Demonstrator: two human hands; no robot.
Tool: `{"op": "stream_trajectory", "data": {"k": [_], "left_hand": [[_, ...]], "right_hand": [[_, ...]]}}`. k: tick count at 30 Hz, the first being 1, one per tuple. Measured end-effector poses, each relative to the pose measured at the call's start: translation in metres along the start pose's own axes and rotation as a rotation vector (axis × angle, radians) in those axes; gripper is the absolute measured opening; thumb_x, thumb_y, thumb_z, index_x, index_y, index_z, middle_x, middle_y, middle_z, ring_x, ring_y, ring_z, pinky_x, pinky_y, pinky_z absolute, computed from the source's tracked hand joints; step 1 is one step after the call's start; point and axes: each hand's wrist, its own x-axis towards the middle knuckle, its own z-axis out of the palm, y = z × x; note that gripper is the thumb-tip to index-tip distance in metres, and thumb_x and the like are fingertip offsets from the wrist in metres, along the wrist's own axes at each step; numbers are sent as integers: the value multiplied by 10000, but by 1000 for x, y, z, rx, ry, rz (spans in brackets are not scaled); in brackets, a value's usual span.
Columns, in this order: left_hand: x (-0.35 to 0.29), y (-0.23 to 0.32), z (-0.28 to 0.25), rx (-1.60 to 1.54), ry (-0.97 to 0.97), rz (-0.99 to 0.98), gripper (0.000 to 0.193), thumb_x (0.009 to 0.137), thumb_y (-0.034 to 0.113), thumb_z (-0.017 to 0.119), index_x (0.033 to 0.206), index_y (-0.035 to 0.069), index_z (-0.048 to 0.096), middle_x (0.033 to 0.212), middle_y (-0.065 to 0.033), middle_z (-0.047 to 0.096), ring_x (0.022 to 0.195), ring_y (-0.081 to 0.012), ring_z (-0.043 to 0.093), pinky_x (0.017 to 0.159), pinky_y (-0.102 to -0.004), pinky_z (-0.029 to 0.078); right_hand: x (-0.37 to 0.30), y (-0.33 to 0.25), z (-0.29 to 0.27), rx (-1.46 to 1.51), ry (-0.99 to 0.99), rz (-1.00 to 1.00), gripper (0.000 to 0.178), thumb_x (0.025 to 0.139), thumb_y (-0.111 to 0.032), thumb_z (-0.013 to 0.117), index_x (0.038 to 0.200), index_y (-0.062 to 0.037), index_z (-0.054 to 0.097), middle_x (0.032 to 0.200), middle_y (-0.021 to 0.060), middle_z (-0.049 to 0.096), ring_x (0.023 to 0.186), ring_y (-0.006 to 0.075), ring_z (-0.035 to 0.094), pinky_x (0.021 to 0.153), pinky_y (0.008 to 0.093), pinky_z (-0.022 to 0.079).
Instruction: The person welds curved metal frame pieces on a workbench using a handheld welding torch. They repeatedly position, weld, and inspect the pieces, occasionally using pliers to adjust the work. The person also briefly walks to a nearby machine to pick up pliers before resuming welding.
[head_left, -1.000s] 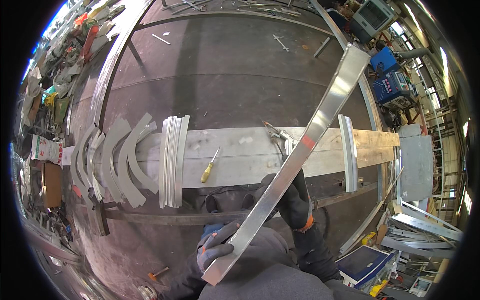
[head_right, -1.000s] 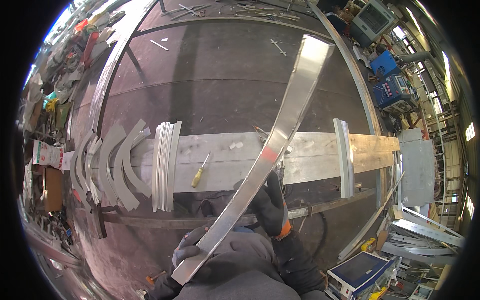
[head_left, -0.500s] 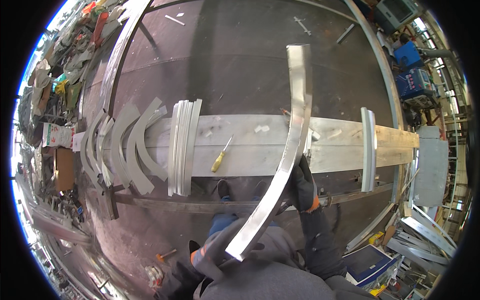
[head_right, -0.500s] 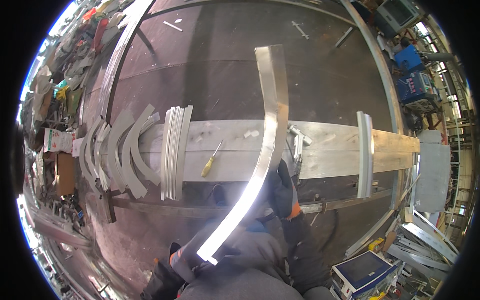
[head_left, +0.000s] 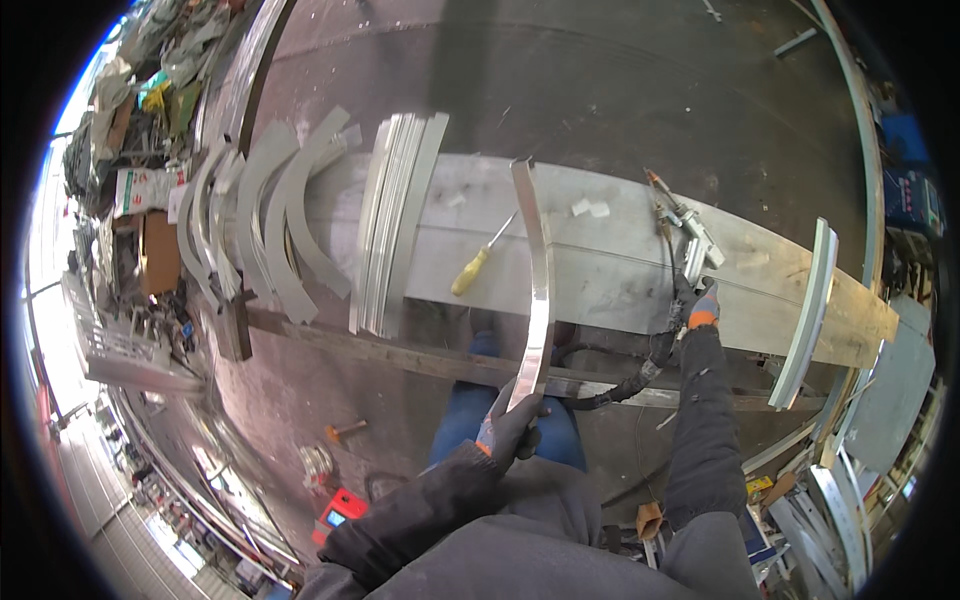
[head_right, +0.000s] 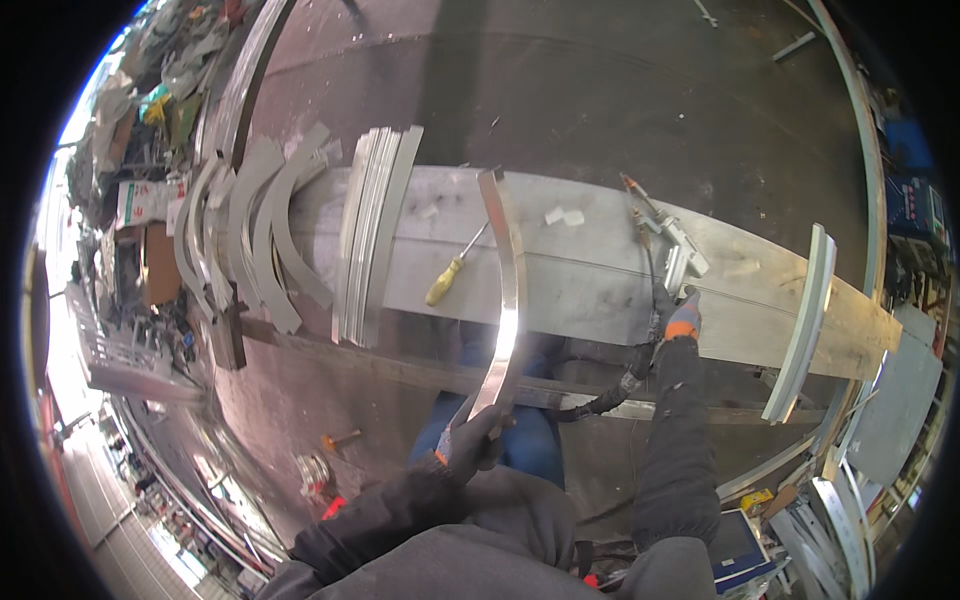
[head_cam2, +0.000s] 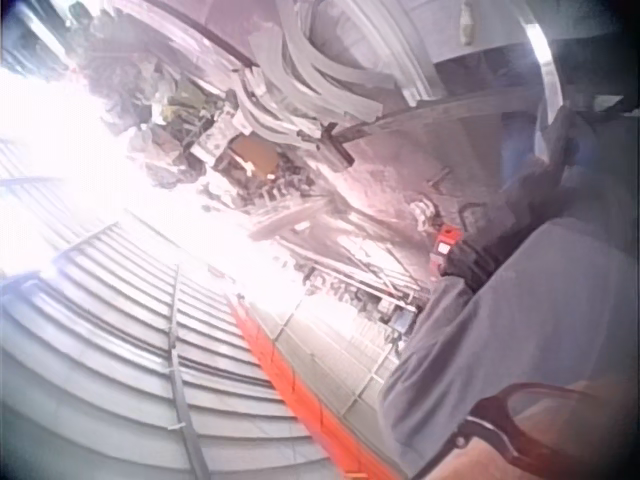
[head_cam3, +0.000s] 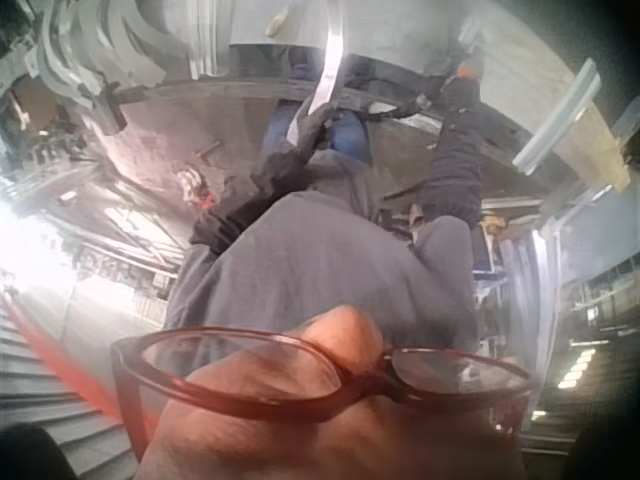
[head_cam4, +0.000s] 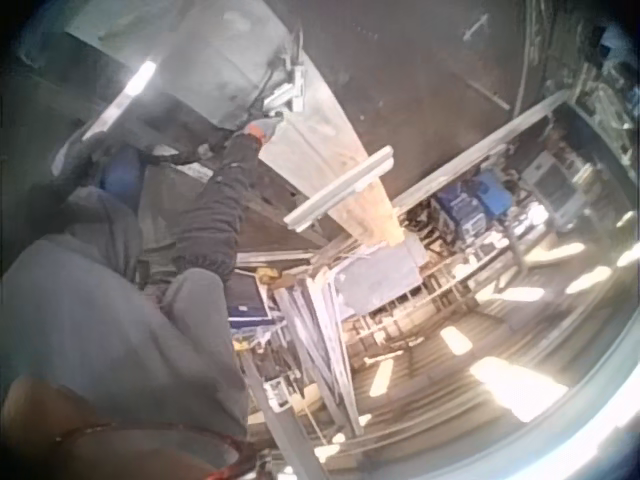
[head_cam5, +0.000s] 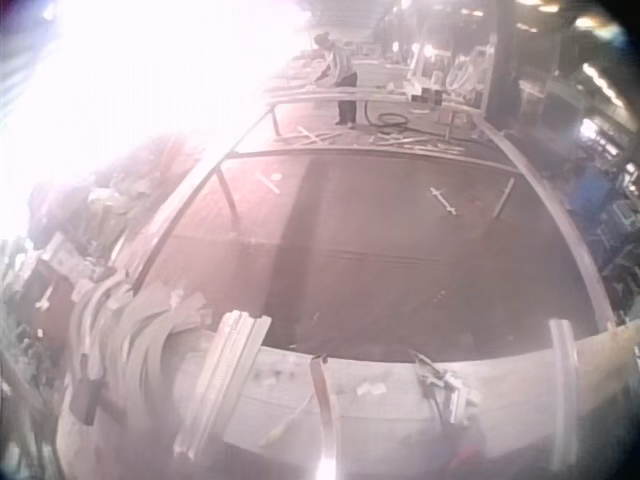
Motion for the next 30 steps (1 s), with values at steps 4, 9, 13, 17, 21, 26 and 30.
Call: {"op": "stream_trajectory", "data": {"k": [4,9,13,17,21,26,30], "left_hand": [[5,-10,4,28,32,6,613,964,240,599,1517,96,377,902,-64,543,553,-119,494,448,-290,371],[8,-9,-1,102,35,30,671,947,208,604,1543,88,320,862,-64,519,550,-127,512,443,-300,399],[12,-12,-5,102,19,26,668,957,193,588,1548,71,301,849,-64,522,551,-125,520,445,-300,414],[13,-17,-15,104,-15,-10,655,969,192,582,1542,48,299,867,-66,536,569,-119,520,459,-303,427],[17,-23,-25,137,-35,29,660,974,205,603,1540,44,305,1002,-83,570,724,-114,558,595,-302,483],[23,-41,-25,176,5,152,674,969,199,637,1535,37,310,1149,-100,567,922,-123,572,758,-316,507],[30,-58,-21,232,98,395,680,960,172,643,1532,19,308,1234,-137,543,1069,-180,567,901,-356,501]], "right_hand": [[9,0,6,-118,42,-65,767,801,-423,880,1312,37,543,1065,178,714,948,274,698,843,398,558],[-49,-42,-33,417,-340,-25,360,877,-261,799,1079,5,663,870,41,675,713,108,606,632,284,493],[-145,-82,-35,975,-410,-7,528,907,-58,642,1390,22,444,1256,212,643,909,256,726,672,317,619],[-227,-113,-78,964,-674,103,527,999,-393,540,1394,-53,462,992,274,700,794,342,715,683,434,595],[-281,-132,-122,1086,-933,228,623,966,-590,623,1241,-47,489,1049,252,631,745,334,701,593,417,604],[-326,-143,-109,1118,-957,66,627,889,-552,767,1127,-59,461,959,142,547,626,252,643,481,345,580],[-345,-141,-88,1005,-738,394,753,902,-689,661,1163,-4,489,878,114,586,548,197,612,430,324,523]]}}
